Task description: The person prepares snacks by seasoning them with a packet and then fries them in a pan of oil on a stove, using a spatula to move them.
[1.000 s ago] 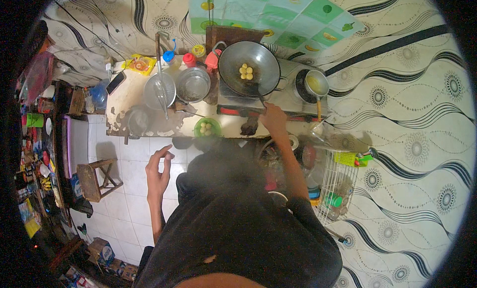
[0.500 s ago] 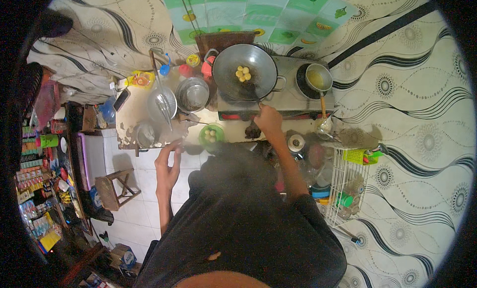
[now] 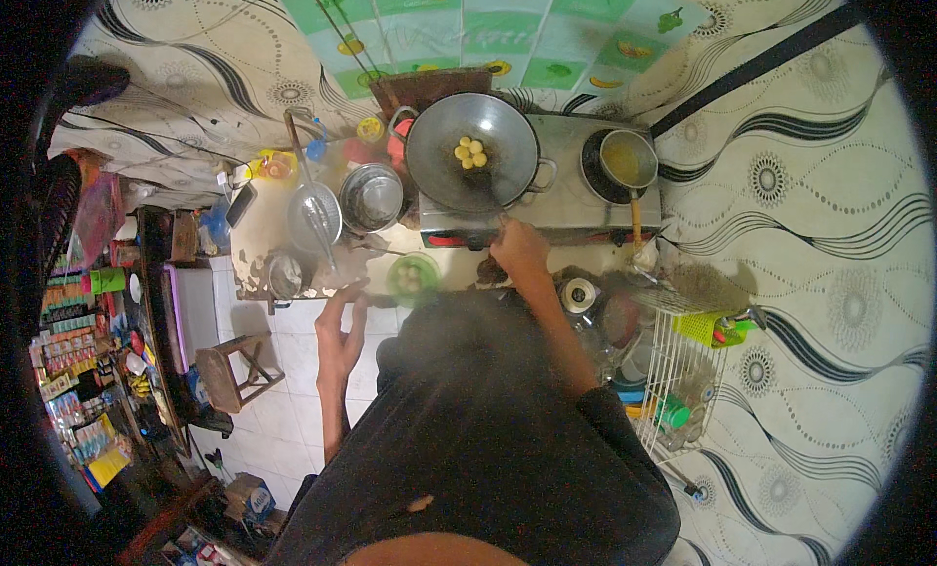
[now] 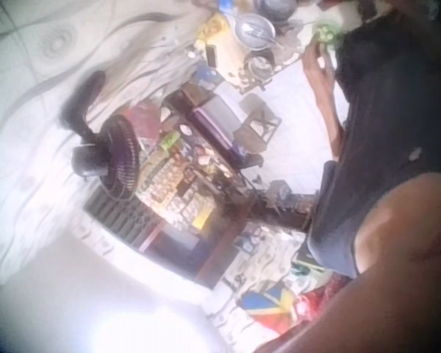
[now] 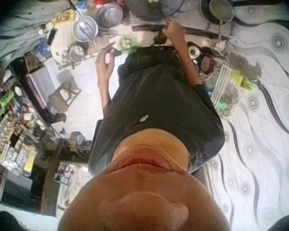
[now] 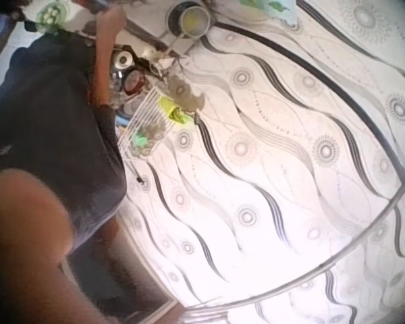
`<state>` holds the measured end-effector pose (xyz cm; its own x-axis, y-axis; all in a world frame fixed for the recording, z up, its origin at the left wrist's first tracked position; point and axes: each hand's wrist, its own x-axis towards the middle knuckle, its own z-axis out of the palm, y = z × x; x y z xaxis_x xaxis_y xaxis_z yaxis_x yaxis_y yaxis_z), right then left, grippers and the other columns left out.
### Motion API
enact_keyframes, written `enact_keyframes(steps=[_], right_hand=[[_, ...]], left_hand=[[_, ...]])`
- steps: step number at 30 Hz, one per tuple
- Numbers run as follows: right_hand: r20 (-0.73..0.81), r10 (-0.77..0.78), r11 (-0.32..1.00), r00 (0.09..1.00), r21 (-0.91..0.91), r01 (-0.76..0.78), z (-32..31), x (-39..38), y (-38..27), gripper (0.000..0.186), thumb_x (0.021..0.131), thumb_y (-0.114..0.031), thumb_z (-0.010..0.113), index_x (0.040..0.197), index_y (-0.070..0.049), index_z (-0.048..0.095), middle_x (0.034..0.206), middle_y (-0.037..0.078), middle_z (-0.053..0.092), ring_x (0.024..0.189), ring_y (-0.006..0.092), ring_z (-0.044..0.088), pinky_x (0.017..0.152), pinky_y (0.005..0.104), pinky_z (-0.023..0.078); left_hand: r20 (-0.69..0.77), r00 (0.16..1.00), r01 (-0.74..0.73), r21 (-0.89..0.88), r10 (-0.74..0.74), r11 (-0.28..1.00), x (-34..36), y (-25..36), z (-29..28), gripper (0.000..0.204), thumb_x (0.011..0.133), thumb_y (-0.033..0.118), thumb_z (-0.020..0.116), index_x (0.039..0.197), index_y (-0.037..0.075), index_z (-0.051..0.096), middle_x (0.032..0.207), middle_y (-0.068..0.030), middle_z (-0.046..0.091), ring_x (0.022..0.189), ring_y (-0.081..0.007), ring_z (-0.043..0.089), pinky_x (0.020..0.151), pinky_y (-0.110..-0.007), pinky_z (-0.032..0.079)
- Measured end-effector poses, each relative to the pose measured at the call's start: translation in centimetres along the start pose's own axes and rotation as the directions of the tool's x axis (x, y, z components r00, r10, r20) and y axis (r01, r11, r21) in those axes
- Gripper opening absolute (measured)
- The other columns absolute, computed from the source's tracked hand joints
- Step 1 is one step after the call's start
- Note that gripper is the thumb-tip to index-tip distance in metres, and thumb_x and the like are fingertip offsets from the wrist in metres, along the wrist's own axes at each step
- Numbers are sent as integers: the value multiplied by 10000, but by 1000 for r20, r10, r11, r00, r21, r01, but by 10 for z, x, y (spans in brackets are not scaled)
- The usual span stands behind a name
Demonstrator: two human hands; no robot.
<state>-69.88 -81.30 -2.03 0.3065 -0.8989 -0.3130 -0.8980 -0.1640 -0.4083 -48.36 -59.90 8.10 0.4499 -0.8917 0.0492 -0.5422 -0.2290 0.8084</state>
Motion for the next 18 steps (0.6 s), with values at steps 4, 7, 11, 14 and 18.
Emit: enact_keyframes(steps=[4,7,11,14,18], right_hand=[[46,23,997,999,-80,-19,-1,10,5,420,795,-215,662,1188,-66,658,1015,203,700,981,378,671,847,479,535],[83,5,996,997,-86,2,3,18,7,537,785,-222,678,1299,-84,609,1014,201,700,988,371,671,856,476,535],[69,-20,997,997,-77,26,0,14,11,585,780,-220,680,1342,-94,585,995,205,702,968,367,678,852,476,540],[-39,-41,998,998,-44,39,3,14,13,416,875,-153,548,1276,-94,645,907,244,693,858,411,670,761,511,535],[26,-33,997,999,-74,34,2,11,10,455,847,-165,584,1293,-90,629,934,233,698,880,403,674,786,510,536]], left_hand=[[-16,1000,4,12,-4,1000,4,1,6,247,969,98,590,1196,35,664,917,-125,690,865,-263,648,809,-367,496],[-29,1000,7,35,-6,999,4,2,9,246,971,101,590,1195,35,666,915,-124,691,858,-264,650,804,-369,498],[-25,1000,-2,53,4,999,9,7,9,247,969,89,589,1198,41,667,931,-129,697,861,-269,652,805,-369,501],[-51,999,13,64,-9,998,7,9,6,243,968,82,588,1194,43,669,932,-134,698,864,-265,655,806,-365,501],[-77,992,109,60,-104,992,-2,6,4,236,970,83,588,1189,46,668,928,-135,699,865,-255,661,803,-358,503]])
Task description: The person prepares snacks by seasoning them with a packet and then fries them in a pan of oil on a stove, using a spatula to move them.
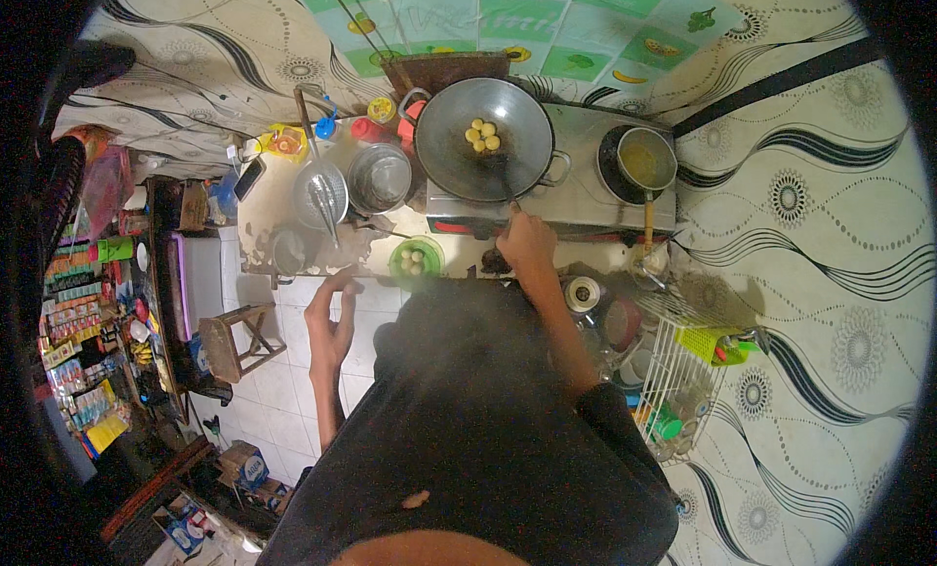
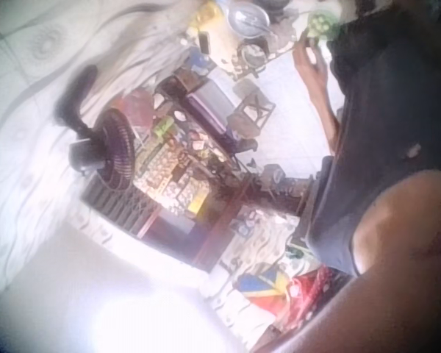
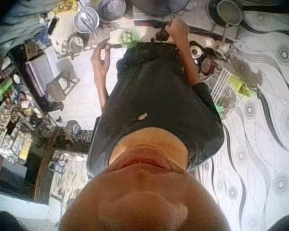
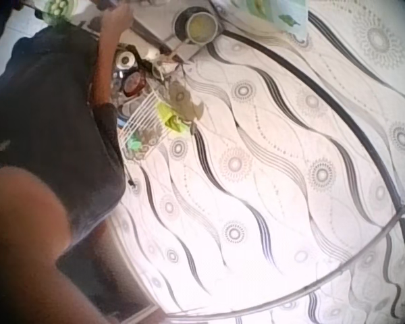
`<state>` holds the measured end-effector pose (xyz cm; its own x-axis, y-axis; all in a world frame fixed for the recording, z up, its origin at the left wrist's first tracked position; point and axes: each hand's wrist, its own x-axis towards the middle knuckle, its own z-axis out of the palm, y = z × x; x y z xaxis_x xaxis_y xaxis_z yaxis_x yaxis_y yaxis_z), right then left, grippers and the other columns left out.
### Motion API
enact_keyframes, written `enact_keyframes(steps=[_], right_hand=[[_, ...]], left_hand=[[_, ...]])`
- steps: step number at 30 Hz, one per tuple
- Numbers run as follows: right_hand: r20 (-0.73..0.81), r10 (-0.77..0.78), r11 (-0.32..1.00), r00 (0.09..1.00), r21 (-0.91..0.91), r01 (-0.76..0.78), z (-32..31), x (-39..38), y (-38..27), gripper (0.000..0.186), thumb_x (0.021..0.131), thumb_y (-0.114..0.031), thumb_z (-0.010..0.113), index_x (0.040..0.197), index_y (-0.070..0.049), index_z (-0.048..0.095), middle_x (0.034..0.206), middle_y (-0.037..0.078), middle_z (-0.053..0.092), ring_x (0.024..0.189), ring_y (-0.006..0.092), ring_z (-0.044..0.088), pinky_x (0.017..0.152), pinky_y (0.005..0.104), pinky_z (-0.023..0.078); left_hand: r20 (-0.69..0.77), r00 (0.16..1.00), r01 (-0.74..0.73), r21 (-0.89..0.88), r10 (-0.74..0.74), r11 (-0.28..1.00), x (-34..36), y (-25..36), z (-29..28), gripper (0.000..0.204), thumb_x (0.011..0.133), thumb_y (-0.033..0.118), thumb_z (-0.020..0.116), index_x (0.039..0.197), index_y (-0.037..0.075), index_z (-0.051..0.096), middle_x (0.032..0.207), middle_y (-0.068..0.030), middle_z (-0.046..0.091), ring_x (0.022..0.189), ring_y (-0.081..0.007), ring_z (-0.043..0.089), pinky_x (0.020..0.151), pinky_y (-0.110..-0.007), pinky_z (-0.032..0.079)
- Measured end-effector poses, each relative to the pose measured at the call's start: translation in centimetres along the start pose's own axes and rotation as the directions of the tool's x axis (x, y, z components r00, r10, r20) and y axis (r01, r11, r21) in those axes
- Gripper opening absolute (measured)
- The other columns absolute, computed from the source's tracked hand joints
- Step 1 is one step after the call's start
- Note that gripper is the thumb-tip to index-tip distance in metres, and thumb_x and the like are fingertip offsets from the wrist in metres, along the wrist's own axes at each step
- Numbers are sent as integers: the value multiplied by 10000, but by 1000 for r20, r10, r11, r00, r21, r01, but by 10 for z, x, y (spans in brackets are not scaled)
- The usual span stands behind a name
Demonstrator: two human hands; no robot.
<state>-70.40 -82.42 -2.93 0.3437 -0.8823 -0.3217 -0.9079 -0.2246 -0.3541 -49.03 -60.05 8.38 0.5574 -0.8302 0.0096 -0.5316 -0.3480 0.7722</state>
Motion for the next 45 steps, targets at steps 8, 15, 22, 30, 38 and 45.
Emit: enact_keyframes(steps=[8,15,22,30,38,45], right_hand=[[32,-33,999,999,23,32,0,3,-9,522,809,-163,608,1324,-77,597,976,227,701,961,386,676,835,506,537],[-53,-76,988,996,130,82,-9,7,-18,457,840,-163,583,1285,-69,627,932,226,701,863,409,676,787,515,535],[-131,-157,984,979,62,166,-28,63,-23,427,866,-141,556,1276,-44,629,886,228,700,848,399,677,782,505,526],[-22,-151,987,988,48,152,-23,41,-1,398,884,-164,554,1260,-84,652,954,223,694,914,391,665,808,497,519],[-75,-35,997,997,68,40,-35,-6,16,371,887,-166,559,1234,-127,683,904,236,683,863,423,644,781,487,507],[-60,-86,994,995,69,90,-25,-18,13,340,898,-206,580,1209,-137,697,953,252,674,889,429,644,792,488,511]], left_hand=[[-6,999,45,-1,-45,999,-4,-2,-1,230,977,101,592,1186,40,666,905,-123,693,859,-244,658,788,-360,506],[4,1000,-3,-13,3,1000,0,1,2,238,977,109,595,1194,41,666,925,-130,702,874,-250,667,790,-360,506],[6,999,-38,1,38,999,2,-2,2,229,974,102,595,1183,47,671,933,-135,709,862,-265,664,797,-370,506],[-38,997,67,-34,-68,997,-9,-8,-6,220,988,105,581,1179,39,667,910,-134,702,862,-249,659,787,-360,503],[-34,998,47,-36,-49,998,-9,-6,-3,219,987,96,578,1180,37,664,906,-124,699,860,-242,654,783,-357,501],[-58,998,37,4,-37,999,-13,-11,-6,240,943,44,597,1171,45,671,877,-111,681,832,-276,633,774,-367,495]])
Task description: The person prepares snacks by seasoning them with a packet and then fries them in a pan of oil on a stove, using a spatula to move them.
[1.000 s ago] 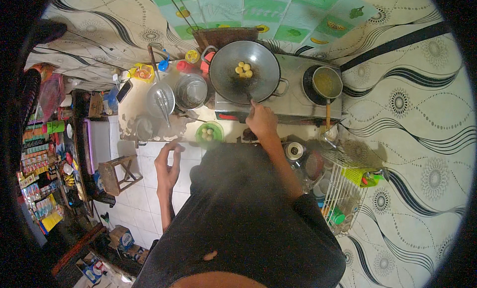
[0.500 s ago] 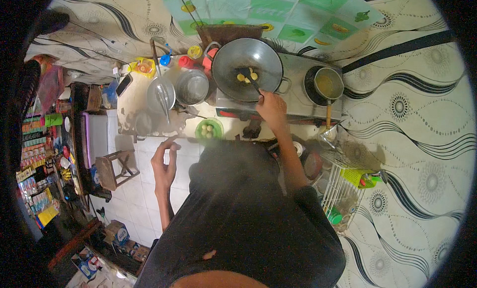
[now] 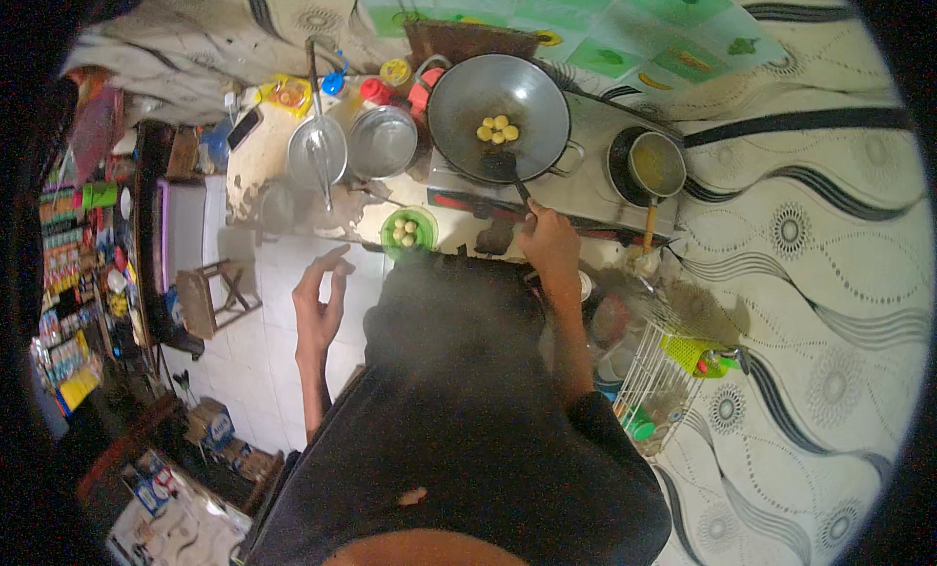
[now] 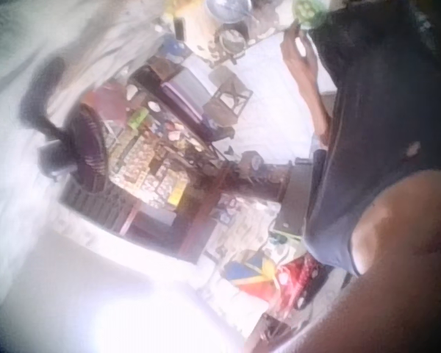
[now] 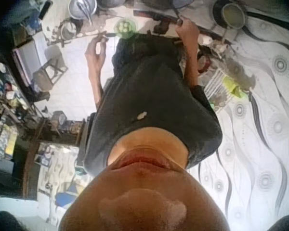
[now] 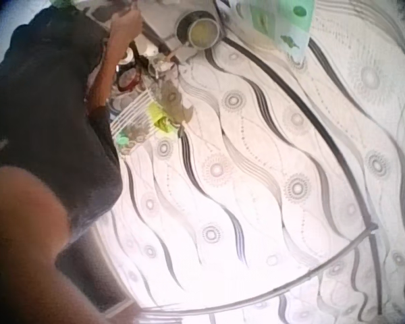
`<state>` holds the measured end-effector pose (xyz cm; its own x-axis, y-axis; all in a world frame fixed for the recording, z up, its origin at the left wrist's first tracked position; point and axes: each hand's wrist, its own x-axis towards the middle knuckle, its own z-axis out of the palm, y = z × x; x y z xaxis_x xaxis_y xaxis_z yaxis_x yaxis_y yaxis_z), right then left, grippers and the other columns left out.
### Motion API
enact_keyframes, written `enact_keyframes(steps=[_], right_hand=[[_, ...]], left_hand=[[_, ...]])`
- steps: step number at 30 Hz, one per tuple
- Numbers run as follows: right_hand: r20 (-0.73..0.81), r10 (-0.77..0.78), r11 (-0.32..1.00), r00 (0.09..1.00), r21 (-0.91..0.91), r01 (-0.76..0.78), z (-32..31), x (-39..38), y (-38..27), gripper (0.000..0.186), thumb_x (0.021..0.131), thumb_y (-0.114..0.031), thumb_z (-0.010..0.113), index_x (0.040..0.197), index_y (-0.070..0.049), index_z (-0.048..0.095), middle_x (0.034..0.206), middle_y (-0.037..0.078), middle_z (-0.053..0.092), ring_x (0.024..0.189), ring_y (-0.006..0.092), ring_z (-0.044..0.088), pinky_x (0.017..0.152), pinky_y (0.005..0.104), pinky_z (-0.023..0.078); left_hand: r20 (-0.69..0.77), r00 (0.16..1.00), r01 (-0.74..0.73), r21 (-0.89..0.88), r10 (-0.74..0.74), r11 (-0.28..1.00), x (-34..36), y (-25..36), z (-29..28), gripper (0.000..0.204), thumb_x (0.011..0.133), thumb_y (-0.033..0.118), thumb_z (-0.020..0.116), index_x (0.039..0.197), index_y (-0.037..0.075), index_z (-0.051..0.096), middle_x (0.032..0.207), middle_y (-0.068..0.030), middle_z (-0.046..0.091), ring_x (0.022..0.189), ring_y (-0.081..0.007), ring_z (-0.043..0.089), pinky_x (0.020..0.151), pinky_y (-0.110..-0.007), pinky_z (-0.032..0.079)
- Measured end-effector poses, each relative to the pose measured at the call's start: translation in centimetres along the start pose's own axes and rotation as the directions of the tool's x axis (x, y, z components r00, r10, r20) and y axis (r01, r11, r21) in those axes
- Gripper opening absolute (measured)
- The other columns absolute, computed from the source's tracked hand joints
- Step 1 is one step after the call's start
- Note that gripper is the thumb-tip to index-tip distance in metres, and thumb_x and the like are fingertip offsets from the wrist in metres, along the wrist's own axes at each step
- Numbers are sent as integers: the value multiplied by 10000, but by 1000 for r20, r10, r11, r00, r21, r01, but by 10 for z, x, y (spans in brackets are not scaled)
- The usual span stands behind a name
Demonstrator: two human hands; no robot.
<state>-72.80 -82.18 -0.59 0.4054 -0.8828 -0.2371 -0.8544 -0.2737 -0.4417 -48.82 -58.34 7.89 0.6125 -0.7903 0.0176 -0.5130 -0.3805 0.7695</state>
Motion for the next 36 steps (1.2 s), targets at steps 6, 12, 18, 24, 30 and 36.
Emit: enact_keyframes(steps=[6,12,18,24,30,36], right_hand=[[186,11,990,983,-137,15,-8,7,-23,360,936,-221,519,1244,-108,668,953,237,687,900,416,656,791,511,518],[228,48,962,973,-273,17,-4,5,-46,400,951,-226,489,1316,-125,618,938,239,682,926,410,657,821,523,512],[196,33,962,980,-273,22,-1,-1,-41,414,938,-223,497,1325,-137,617,988,228,689,958,415,654,843,515,514],[158,37,986,987,-165,-11,1,-7,-26,356,872,-234,574,1186,-104,679,1000,232,696,944,416,668,845,499,526],[150,63,976,987,-218,-30,25,8,-25,291,792,-219,635,992,-17,701,919,245,702,868,407,692,780,501,552],[279,25,982,960,-185,28,32,-4,-49,708,785,-183,633,1427,32,427,887,221,708,853,395,700,772,500,557]], left_hand=[[-24,982,188,29,-187,982,-23,-8,-20,256,1004,148,550,1217,43,646,928,-114,695,907,-193,652,870,-339,492],[-127,931,343,-21,-343,939,-57,-21,-26,254,1012,169,557,1206,41,658,886,-75,672,897,-166,654,875,-323,491],[-123,925,357,-52,-360,933,-55,-22,-31,255,1013,169,554,1211,47,658,879,-69,667,907,-155,654,878,-326,489],[-77,974,215,9,-214,976,-36,-22,-36,242,1002,136,553,1197,39,660,903,-82,679,931,-163,655,877,-313,483],[-95,991,92,-10,-92,996,-23,-14,-25,243,962,34,580,1188,53,669,910,-108,704,859,-224,656,790,-348,498],[-68,992,103,-20,-104,995,-27,-7,-14,215,980,60,576,1173,41,670,901,-118,704,863,-226,657,787,-353,498]])
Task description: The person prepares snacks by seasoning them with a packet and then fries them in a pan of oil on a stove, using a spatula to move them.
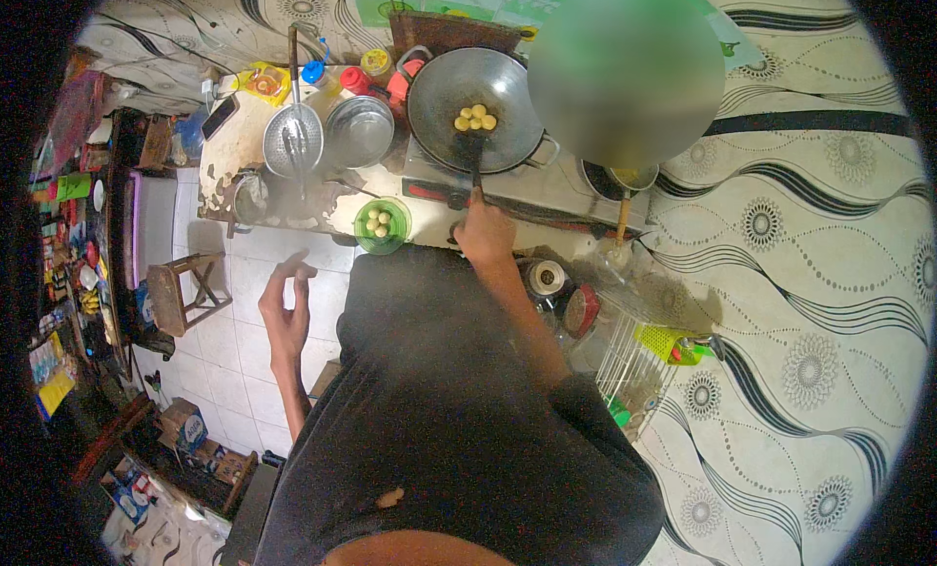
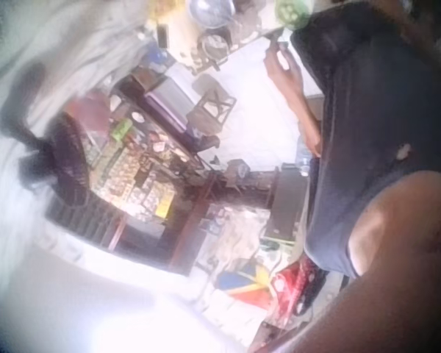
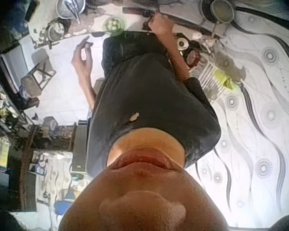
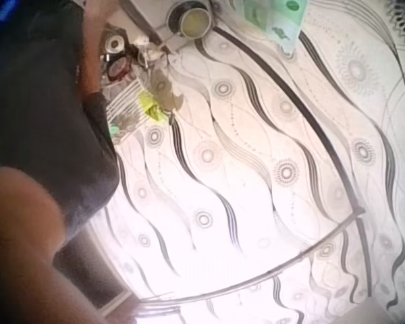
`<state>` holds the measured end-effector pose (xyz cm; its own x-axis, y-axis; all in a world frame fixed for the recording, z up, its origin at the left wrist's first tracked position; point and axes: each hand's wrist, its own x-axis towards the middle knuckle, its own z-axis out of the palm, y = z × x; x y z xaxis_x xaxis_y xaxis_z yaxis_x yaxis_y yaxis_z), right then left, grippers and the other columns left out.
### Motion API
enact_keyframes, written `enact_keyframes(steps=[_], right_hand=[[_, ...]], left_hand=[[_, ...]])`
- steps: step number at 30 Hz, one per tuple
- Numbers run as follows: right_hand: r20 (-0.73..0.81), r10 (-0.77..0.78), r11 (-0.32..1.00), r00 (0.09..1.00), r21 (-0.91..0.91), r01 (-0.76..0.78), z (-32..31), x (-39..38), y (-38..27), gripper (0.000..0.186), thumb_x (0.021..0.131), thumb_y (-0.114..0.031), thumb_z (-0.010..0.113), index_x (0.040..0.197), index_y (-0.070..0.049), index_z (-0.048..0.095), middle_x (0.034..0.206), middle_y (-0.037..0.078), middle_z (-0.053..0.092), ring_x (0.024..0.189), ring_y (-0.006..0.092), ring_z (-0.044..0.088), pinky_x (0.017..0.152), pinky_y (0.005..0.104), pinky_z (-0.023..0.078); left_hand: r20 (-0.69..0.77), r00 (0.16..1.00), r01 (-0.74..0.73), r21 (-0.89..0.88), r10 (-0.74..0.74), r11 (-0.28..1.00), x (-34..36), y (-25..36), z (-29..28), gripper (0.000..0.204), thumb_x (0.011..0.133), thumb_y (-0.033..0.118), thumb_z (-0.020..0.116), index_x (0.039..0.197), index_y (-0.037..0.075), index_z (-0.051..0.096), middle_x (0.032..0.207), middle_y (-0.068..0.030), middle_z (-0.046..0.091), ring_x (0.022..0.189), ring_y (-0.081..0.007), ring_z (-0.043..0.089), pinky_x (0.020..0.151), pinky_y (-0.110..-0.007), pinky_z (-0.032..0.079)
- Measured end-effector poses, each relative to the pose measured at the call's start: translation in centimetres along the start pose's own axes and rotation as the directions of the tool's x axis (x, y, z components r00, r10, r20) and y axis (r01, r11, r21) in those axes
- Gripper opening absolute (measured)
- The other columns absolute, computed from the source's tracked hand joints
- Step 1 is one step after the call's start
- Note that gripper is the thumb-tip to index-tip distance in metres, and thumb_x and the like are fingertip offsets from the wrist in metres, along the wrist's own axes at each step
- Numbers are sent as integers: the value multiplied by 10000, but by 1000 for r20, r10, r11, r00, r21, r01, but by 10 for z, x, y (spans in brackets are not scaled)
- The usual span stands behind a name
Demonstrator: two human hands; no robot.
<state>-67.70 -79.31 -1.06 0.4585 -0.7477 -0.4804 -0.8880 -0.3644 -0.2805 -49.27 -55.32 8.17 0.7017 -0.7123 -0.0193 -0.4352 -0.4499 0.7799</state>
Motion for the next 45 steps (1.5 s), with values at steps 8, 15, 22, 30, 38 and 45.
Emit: enact_keyframes(steps=[8,15,22,30,38,45], right_hand=[[-16,-1,999,1000,34,1,9,-8,-19,667,818,-179,624,1419,40,437,886,222,708,851,391,697,779,510,550],[-71,-28,998,997,60,32,19,10,-12,654,842,-175,594,1436,36,418,893,238,703,861,399,696,789,522,541],[-41,-9,997,999,77,12,33,8,-15,651,855,-176,580,1440,48,405,912,258,698,901,401,684,800,536,536],[-56,-61,993,997,101,67,35,2,-14,645,857,-155,557,1442,61,394,893,248,701,833,409,691,779,526,539],[-53,-24,999,998,-31,22,12,-13,11,691,805,-212,610,1442,-3,440,920,251,703,853,405,694,788,525,540],[-283,8,997,959,-67,-28,0,14,34,391,845,-225,583,1190,-72,681,879,215,707,832,397,693,766,508,547]], left_hand=[[29,999,-13,10,13,1000,1,8,5,213,973,56,584,1166,40,673,893,-121,704,837,-237,646,773,-354,502],[56,996,-68,18,67,998,2,12,1,215,975,55,580,1168,41,671,885,-117,706,832,-233,638,761,-357,498],[20,999,-45,-2,45,999,-6,4,-2,216,975,58,577,1168,41,674,895,-110,704,836,-236,636,766,-355,496],[-30,999,-34,-5,34,999,-19,-7,-3,210,970,48,580,1157,39,676,894,-115,702,843,-229,654,769,-348,500],[-17,1000,14,-25,-15,1000,-27,-10,-4,208,991,79,568,1166,25,667,870,-83,687,855,-159,640,830,-321,498],[6,999,-33,1,33,999,-21,-8,-4,214,991,68,560,1172,23,665,868,-87,683,847,-163,639,832,-318,497]])
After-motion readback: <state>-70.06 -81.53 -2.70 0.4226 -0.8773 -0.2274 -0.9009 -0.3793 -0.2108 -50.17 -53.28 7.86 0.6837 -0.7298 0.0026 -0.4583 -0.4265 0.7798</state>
